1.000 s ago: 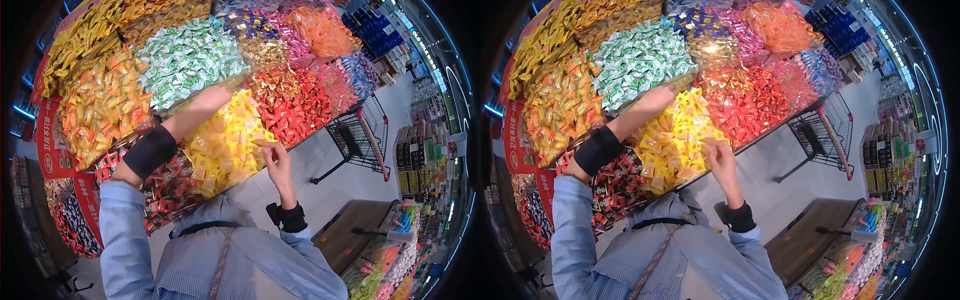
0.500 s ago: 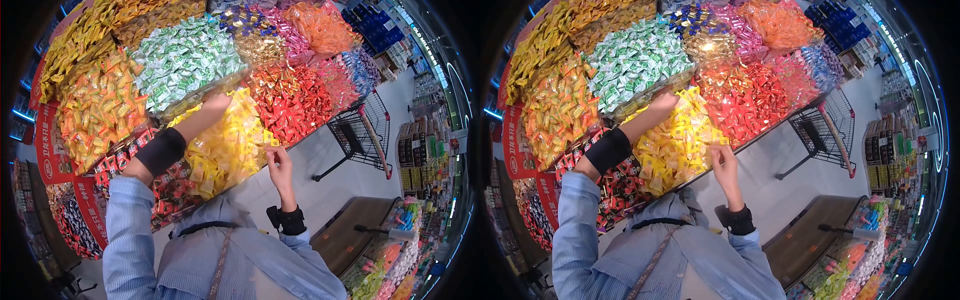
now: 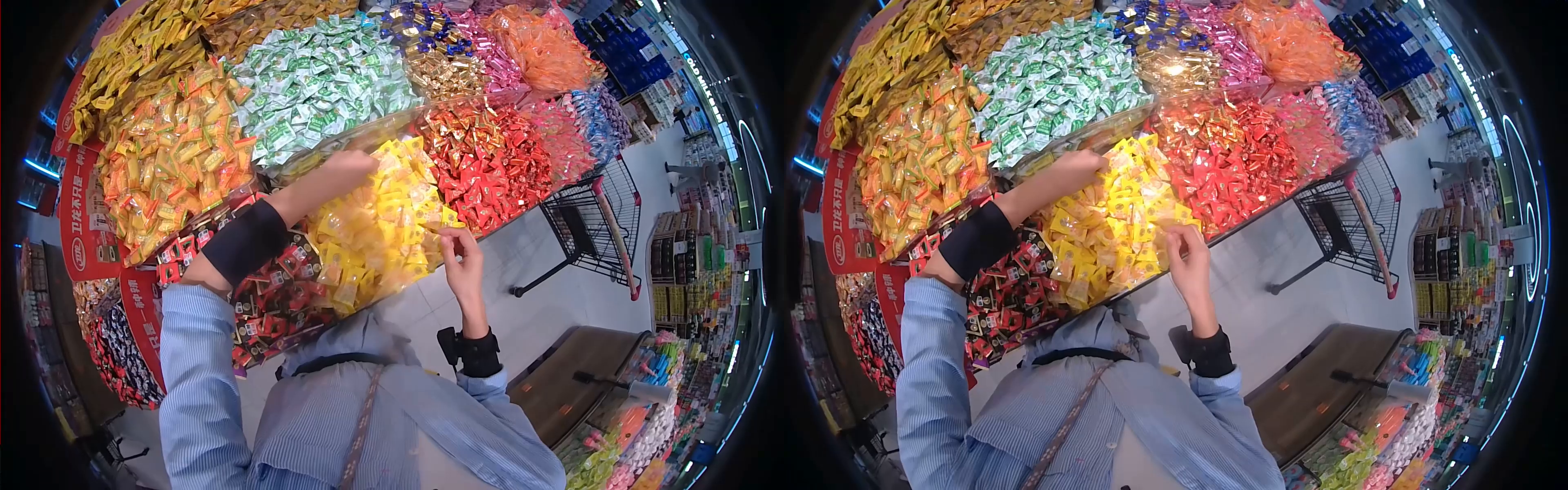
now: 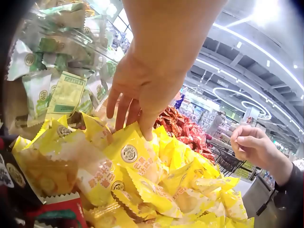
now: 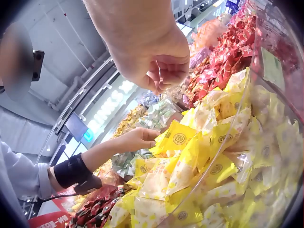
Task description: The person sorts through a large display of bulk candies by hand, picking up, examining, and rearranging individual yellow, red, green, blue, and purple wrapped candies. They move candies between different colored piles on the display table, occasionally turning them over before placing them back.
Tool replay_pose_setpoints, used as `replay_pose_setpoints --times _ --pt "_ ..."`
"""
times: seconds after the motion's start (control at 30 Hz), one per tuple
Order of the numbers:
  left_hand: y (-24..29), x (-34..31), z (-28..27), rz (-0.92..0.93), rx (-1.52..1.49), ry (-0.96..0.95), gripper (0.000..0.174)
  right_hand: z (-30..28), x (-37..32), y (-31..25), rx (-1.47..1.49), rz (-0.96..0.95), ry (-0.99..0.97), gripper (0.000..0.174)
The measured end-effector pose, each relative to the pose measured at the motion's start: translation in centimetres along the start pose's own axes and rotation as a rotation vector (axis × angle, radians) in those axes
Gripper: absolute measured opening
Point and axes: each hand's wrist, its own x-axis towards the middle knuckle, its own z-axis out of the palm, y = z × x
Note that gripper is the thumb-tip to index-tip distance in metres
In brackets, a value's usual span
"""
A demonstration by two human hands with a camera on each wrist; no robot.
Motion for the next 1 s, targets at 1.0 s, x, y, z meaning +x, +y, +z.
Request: replay_pose_setpoints --times 1.0 --pt "2.6 5.1 -0.6 -0.317 -0.263 0.065 0.025 -0.4 -0.7 -0.7 -0.018 0.025 0.018 0.010"
